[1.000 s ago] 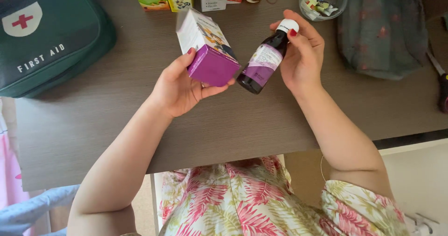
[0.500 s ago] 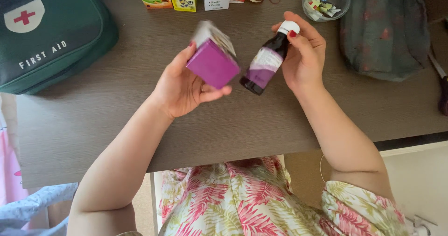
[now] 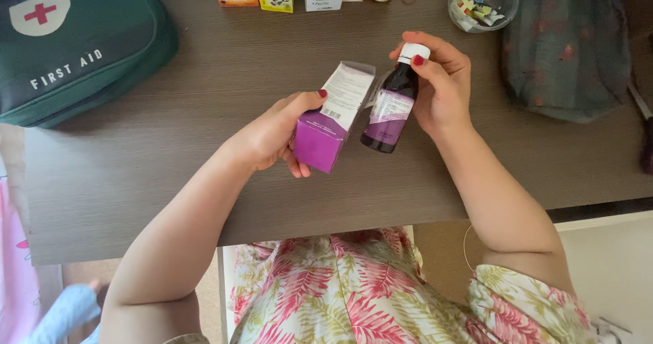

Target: The recorder unboxes several bottles of liquid medication and places them on a surface.

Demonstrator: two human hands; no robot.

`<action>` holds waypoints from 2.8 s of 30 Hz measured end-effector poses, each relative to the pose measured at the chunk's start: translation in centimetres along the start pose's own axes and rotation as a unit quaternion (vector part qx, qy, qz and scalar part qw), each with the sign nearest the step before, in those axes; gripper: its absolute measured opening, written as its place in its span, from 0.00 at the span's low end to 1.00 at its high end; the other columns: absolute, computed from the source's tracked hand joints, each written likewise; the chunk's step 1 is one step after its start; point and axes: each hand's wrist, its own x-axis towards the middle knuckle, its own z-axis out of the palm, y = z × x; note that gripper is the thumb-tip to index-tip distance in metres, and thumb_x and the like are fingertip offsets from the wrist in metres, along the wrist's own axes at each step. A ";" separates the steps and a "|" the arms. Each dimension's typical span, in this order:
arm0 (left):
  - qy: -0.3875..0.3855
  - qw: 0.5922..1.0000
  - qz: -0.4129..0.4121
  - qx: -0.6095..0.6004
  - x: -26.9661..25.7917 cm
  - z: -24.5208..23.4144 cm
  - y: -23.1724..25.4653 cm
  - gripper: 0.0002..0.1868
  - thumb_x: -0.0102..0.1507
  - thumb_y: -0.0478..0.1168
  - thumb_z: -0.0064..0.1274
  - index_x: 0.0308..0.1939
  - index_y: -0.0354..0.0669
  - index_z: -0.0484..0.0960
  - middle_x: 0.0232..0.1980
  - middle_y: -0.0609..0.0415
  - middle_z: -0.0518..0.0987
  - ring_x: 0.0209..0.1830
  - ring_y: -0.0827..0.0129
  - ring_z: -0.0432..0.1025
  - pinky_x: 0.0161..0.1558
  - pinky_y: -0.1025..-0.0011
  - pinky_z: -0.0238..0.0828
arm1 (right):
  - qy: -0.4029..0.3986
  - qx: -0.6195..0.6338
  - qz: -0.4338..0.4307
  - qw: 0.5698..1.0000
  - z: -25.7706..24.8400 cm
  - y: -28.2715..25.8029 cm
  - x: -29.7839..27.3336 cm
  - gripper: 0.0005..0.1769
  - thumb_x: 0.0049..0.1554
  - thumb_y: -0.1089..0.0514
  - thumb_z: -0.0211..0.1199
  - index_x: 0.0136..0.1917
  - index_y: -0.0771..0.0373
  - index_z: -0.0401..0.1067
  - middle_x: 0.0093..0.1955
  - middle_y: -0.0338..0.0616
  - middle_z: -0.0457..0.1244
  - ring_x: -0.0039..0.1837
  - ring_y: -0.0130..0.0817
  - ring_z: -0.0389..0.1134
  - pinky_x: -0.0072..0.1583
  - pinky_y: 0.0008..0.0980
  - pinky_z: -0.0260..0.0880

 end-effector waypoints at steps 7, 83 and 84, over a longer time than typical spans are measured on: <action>0.055 0.998 0.038 0.020 -0.9 1.2 0.4 0.37 0.62 0.60 0.44 0.65 0.35 0.65 0.34 0.43 0.82 0.13 0.62 0.74 0.12 0.67 0.72 | 0.009 -0.009 0.008 1.000 0.1 0.1 0.0 0.16 0.61 0.64 0.61 0.63 0.65 0.76 0.54 0.48 0.70 0.58 0.32 0.69 0.63 0.33 0.70; 0.172 0.817 0.440 0.332 1.5 -0.5 -2.6 0.41 0.59 0.35 0.66 0.67 0.32 0.55 0.65 0.32 0.72 0.69 0.44 0.71 0.69 0.56 0.68 | 0.006 0.055 -0.036 0.998 -0.6 1.6 -0.5 0.19 0.60 0.71 0.59 0.65 0.70 0.74 0.60 0.48 0.70 0.62 0.35 0.72 0.67 0.36 0.72; 0.170 0.808 0.438 0.354 1.5 -0.5 -2.7 0.43 0.59 0.37 0.68 0.69 0.33 0.54 0.66 0.32 0.71 0.70 0.43 0.70 0.69 0.56 0.67 | -0.001 0.047 -0.041 0.998 -0.4 1.8 -0.6 0.20 0.60 0.72 0.59 0.65 0.71 0.74 0.59 0.48 0.71 0.61 0.35 0.72 0.67 0.35 0.72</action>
